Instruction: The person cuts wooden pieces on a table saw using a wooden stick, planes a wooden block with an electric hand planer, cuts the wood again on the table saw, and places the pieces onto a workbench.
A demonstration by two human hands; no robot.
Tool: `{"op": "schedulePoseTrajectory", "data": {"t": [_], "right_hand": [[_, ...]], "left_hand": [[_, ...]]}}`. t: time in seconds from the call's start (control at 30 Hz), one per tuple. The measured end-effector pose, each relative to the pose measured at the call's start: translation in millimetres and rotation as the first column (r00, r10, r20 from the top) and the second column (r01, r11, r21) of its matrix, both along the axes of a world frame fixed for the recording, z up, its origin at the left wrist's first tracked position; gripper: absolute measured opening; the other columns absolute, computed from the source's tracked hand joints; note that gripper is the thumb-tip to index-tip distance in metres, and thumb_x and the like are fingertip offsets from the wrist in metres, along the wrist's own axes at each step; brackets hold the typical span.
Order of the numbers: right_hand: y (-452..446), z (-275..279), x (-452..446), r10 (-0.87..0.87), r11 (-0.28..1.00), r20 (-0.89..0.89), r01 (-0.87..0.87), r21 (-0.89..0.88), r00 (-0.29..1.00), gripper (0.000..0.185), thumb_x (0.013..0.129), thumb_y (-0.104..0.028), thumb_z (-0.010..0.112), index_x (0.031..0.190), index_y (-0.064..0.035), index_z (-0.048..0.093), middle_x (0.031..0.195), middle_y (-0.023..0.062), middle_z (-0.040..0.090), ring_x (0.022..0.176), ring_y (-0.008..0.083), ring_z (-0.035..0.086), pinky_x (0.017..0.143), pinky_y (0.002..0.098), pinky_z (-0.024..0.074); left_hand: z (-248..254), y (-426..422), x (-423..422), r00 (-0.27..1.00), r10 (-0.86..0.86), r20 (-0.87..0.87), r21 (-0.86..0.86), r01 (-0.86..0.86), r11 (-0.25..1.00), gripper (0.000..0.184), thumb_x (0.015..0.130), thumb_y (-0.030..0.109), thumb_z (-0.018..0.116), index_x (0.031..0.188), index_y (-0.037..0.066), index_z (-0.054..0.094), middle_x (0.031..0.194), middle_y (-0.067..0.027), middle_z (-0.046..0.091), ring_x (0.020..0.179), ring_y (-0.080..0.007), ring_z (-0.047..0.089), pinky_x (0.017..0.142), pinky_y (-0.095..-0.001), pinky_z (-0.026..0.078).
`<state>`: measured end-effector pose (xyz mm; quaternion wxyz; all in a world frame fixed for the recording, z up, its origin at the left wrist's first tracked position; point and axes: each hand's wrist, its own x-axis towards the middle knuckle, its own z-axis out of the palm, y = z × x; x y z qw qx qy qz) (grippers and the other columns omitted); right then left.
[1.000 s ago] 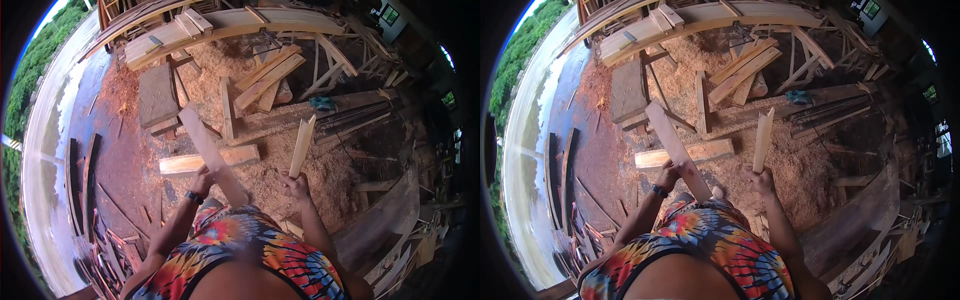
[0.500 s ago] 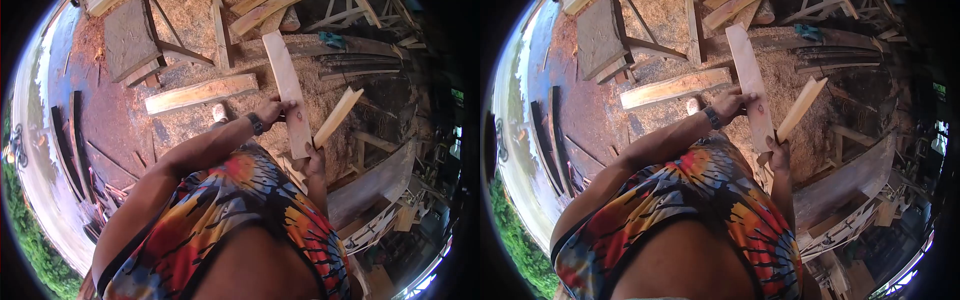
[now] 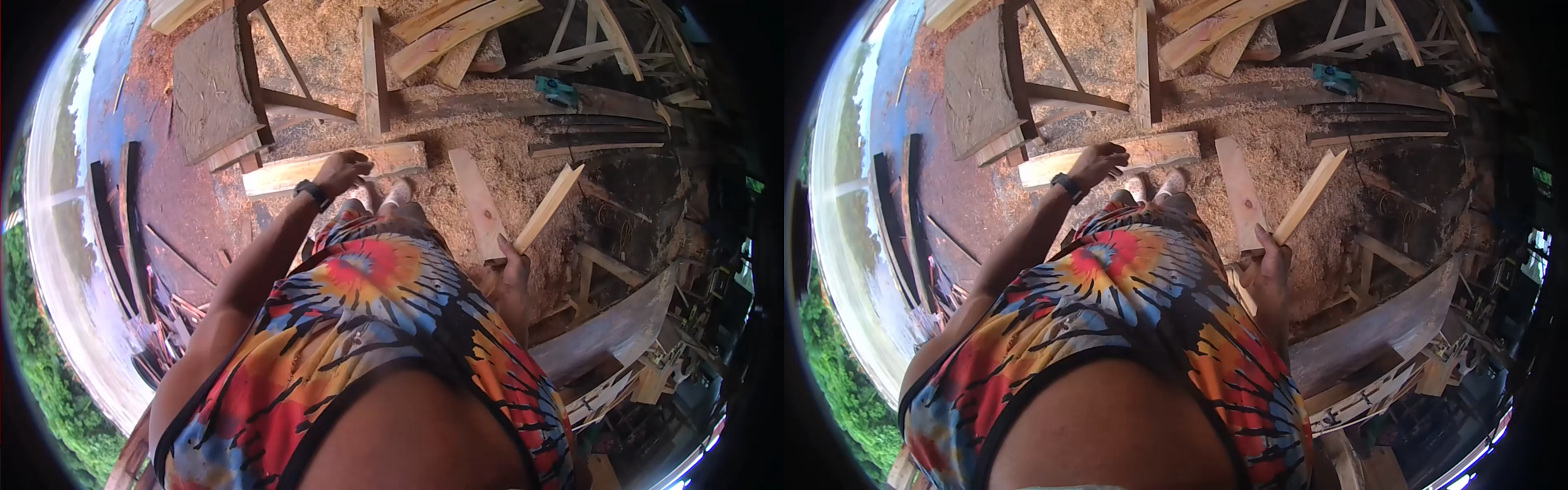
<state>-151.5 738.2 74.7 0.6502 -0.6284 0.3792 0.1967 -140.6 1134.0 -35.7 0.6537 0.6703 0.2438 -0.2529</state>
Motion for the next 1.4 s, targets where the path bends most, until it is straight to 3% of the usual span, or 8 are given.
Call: {"op": "schedulePoseTrajectory", "data": {"t": [0.23, 0.63, 0.83, 0.93, 1.03, 1.17, 1.27, 1.4], "right_hand": [[-18, -28, 62, 0.100, 0.994, -0.030, -0.101, -0.033, 0.995, 0.032, 0.083, -0.034, 0.076, 0.088, -0.0037, 0.067, 0.074, 0.0043, 0.063, 0.056, 0.0119, 0.053, 0.051, 0.0266, 0.0402], [18, -29, 113, 0.240, 0.965, 0.238, -0.257, 0.043, 0.941, 0.030, 0.085, -0.028, 0.075, 0.088, -0.0005, 0.065, 0.069, 0.0032, 0.059, 0.056, 0.0134, 0.054, 0.051, 0.0275, 0.0424], [92, -17, 144, 0.350, 0.844, 0.508, -0.500, 0.194, 0.787, 0.041, 0.086, -0.024, 0.072, 0.112, 0.0069, 0.064, 0.096, 0.0073, 0.067, 0.082, 0.0154, 0.064, 0.072, 0.0292, 0.0507], [151, -1, 178, 0.413, 0.776, 0.559, -0.600, 0.198, 0.719, 0.035, 0.085, -0.027, 0.075, 0.101, 0.0032, 0.067, 0.077, 0.0013, 0.064, 0.058, 0.0077, 0.056, 0.050, 0.0223, 0.0430], [200, -6, 224, 0.621, 0.600, 0.604, -0.799, 0.045, 0.500, 0.035, 0.086, -0.034, 0.076, 0.096, -0.0024, 0.064, 0.070, -0.0016, 0.058, 0.053, 0.0065, 0.051, 0.046, 0.0220, 0.0373], [271, -41, 293, 0.522, 0.666, 0.533, -0.708, 0.234, 0.666, 0.029, 0.089, -0.029, 0.072, 0.102, -0.0031, 0.066, 0.070, -0.0048, 0.055, 0.063, 0.0051, 0.050, 0.054, 0.0215, 0.0363], [349, -3, 352, 0.642, 0.741, 0.400, -0.662, -0.108, 0.654, 0.031, 0.089, -0.024, 0.072, 0.108, -0.0003, 0.069, 0.075, -0.0027, 0.063, 0.066, 0.0080, 0.056, 0.058, 0.0232, 0.0429], [447, 46, 449, 0.951, 0.310, 0.228, -0.621, -0.720, 0.210, 0.069, 0.080, -0.045, 0.077, 0.122, 0.0069, 0.061, 0.099, 0.0188, 0.070, 0.092, 0.0295, 0.068, 0.083, 0.0385, 0.0528]], "left_hand": [[70, 69, 16, 0.857, 0.505, 0.099, -0.020, -0.506, 0.862, 0.035, 0.095, 0.025, 0.063, 0.119, -0.001, 0.061, 0.100, -0.0111, 0.071, 0.083, -0.0195, 0.068, 0.073, -0.0311, 0.054], [133, 88, 131, 0.864, 0.339, 0.372, 0.026, -0.375, 0.927, 0.039, 0.097, 0.030, 0.062, 0.121, -0.001, 0.060, 0.099, -0.0114, 0.071, 0.080, -0.0190, 0.070, 0.068, -0.0304, 0.057], [144, 44, 178, 0.904, 0.360, 0.231, -0.185, -0.323, 0.928, 0.064, 0.095, 0.047, 0.061, 0.134, -0.003, 0.049, 0.108, -0.0149, 0.069, 0.084, -0.0222, 0.069, 0.072, -0.0331, 0.057], [145, 21, 191, 0.863, 0.444, 0.241, -0.227, -0.395, 0.890, 0.076, 0.094, 0.051, 0.060, 0.143, -0.003, 0.039, 0.113, -0.0171, 0.066, 0.095, -0.0207, 0.066, 0.079, -0.0318, 0.056], [111, 35, 214, 0.654, 0.568, 0.499, -0.204, -0.549, 0.811, 0.057, 0.095, 0.018, 0.062, 0.145, -0.001, 0.040, 0.119, -0.0120, 0.064, 0.103, -0.0173, 0.063, 0.090, -0.0282, 0.050], [134, 107, 232, 0.487, 0.705, 0.516, -0.396, -0.595, 0.700, 0.053, 0.095, 0.007, 0.060, 0.145, 0.001, 0.042, 0.118, -0.0111, 0.063, 0.101, -0.0144, 0.062, 0.088, -0.0292, 0.050], [128, 163, 234, 0.446, 0.713, 0.541, -0.347, -0.654, 0.672, 0.055, 0.096, 0.006, 0.058, 0.147, 0.001, 0.040, 0.120, -0.0118, 0.062, 0.102, -0.0149, 0.061, 0.088, -0.0290, 0.050], [97, 220, 237, 0.415, 0.690, 0.594, -0.241, -0.726, 0.644, 0.052, 0.098, 0.005, 0.055, 0.147, -0.001, 0.039, 0.128, -0.0113, 0.059, 0.113, -0.0156, 0.057, 0.096, -0.0292, 0.047]]}}
